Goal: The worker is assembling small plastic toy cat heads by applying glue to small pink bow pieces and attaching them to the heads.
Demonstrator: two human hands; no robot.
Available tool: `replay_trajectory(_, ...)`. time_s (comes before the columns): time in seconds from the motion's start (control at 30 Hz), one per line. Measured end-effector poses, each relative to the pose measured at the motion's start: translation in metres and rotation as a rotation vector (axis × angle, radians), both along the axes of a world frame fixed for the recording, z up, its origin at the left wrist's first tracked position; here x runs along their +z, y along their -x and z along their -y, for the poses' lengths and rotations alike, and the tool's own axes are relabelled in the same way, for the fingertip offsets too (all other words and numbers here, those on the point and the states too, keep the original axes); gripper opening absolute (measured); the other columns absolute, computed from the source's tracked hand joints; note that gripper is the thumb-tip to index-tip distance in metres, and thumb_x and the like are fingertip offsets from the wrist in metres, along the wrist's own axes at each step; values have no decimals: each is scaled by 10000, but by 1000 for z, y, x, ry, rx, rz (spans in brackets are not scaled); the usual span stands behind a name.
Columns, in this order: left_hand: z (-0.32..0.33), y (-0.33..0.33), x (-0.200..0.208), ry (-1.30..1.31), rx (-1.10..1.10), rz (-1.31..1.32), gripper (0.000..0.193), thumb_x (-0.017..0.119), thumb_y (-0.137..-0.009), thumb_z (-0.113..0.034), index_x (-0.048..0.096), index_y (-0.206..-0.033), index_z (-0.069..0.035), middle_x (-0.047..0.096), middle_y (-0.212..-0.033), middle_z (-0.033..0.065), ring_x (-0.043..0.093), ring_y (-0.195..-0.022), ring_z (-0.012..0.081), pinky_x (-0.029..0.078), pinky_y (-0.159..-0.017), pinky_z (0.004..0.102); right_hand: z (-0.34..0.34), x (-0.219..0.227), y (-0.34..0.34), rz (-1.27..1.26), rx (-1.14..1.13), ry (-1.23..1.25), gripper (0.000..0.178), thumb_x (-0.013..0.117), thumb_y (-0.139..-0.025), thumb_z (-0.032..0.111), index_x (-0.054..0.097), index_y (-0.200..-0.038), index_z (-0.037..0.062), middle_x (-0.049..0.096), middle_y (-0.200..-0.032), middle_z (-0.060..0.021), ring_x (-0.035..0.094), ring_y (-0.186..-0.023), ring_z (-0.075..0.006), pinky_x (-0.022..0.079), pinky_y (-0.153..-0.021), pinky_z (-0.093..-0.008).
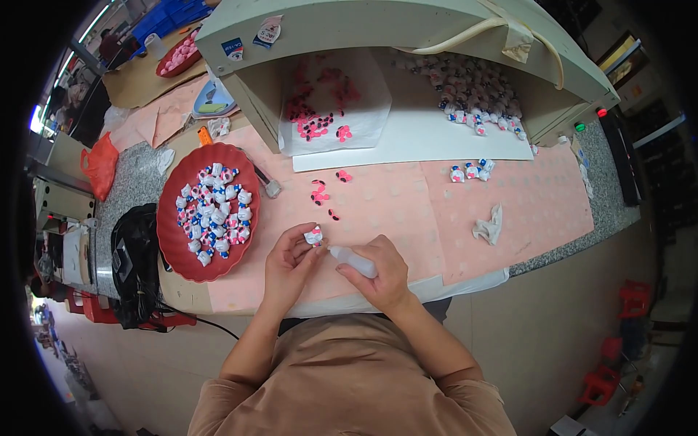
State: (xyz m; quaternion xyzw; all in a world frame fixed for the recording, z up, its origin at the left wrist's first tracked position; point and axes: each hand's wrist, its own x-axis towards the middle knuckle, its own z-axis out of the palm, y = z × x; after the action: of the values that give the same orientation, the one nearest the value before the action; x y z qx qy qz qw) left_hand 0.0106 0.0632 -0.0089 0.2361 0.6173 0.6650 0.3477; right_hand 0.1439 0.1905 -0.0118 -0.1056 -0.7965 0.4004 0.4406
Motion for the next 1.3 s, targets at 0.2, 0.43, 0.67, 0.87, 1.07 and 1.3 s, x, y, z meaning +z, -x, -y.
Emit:
replay_trajectory(0.2, 0, 1, 0, -40, 7, 49, 358, 581, -889, 82, 487, -1228, 13, 585, -1203, 127, 614, -1103, 176, 504, -935, 273, -1, -1, 0, -7, -7, -9, 379, 842, -693, 121, 606, -973, 20, 592, -762, -114, 546, -634, -241, 435, -538, -324)
replay_trajectory(0.43, -1, 0, 2, -43, 6, 42, 344, 578, -893, 82, 485, -1217, 14, 586, -1208, 131, 613, -1110, 184, 504, -937, 275, -2, -1, -1, 20, 20, -6, 345, 800, -743, 113, 586, -996, 16, 603, -789, -115, 546, -648, -229, 440, -565, -317)
replay_trajectory(0.67, 0, 0, 1, -47, 2, 51, 343, 574, -893, 85, 481, -1216, 15, 585, -1208, 129, 611, -1112, 184, 502, -943, 275, -1, 1, -1, 31, -31, 23, 360, 831, -708, 114, 605, -975, 25, 599, -774, -117, 556, -644, -249, 444, -555, -326)
replay_trajectory(0.87, 0, 0, 1, -47, 15, 56, 338, 569, -894, 85, 482, -1212, 11, 577, -1221, 124, 606, -1122, 181, 495, -949, 272, -2, -1, -2, 45, -15, -1, 268, 746, -795, 76, 569, -984, 8, 620, -807, -109, 517, -641, -206, 427, -576, -298)
replay_trajectory(1.07, 0, -1, 2, -30, 26, 49, 334, 571, -898, 75, 484, -1213, 8, 578, -1225, 122, 607, -1125, 183, 497, -943, 271, 0, -1, 0, 16, -8, 6, 351, 830, -705, 105, 602, -959, 21, 593, -754, -118, 561, -641, -251, 443, -551, -324)
replay_trajectory(1.3, -2, -1, 1, -25, 17, 18, 330, 579, -900, 64, 486, -1213, 10, 580, -1235, 123, 604, -1137, 189, 504, -937, 279, -1, 0, -1, 30, -2, 47, 359, 833, -706, 116, 602, -963, 19, 597, -768, -119, 566, -646, -249, 447, -557, -325)
